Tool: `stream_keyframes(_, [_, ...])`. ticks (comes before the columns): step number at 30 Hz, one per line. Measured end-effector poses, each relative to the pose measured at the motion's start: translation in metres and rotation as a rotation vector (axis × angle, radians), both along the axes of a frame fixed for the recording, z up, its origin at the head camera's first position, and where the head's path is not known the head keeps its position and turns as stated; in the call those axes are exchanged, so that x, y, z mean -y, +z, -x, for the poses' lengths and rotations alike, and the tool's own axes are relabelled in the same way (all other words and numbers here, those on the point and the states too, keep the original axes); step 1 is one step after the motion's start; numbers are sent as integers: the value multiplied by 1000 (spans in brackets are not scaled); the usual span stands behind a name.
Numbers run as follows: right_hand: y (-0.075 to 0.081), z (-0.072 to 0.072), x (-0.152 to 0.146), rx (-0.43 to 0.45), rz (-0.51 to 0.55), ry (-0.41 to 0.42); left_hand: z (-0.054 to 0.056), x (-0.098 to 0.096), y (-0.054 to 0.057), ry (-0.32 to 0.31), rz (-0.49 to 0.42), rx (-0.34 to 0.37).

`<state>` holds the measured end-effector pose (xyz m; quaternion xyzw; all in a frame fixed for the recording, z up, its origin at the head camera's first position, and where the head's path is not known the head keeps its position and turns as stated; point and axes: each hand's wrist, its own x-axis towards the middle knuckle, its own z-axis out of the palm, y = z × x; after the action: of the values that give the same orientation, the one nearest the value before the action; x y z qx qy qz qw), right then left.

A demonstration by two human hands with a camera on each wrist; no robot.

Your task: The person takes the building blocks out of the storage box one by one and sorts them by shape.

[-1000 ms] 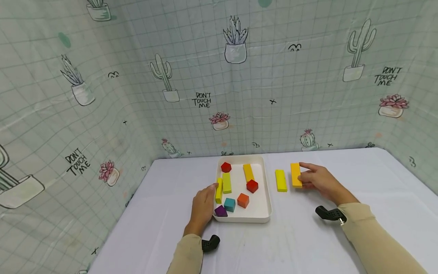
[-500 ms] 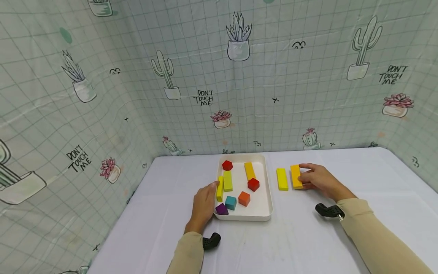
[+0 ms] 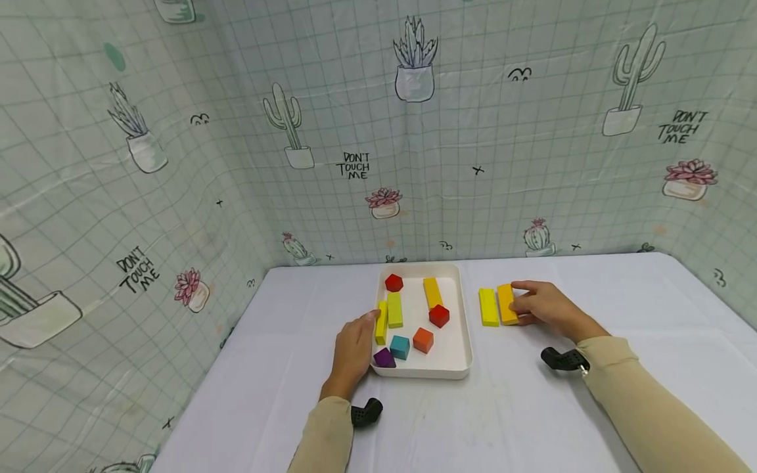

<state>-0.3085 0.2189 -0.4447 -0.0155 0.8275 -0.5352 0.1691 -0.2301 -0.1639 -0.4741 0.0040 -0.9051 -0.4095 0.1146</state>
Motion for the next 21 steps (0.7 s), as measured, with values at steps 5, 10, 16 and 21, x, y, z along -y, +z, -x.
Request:
stream_keyframes(5, [2, 0, 4, -19, -34, 21, 0, 1, 1, -1, -8, 7])
stream_keyframes(10, [2, -1, 7, -47, -76, 24, 0, 0, 2, 6, -8, 21])
stream_keyframes(16, [0, 2, 8, -76, -137, 25, 0, 0, 2, 13, -15, 27])
stream_keyframes(21, [0, 2, 7, -67, -169, 17, 0, 0, 2, 7, -11, 26])
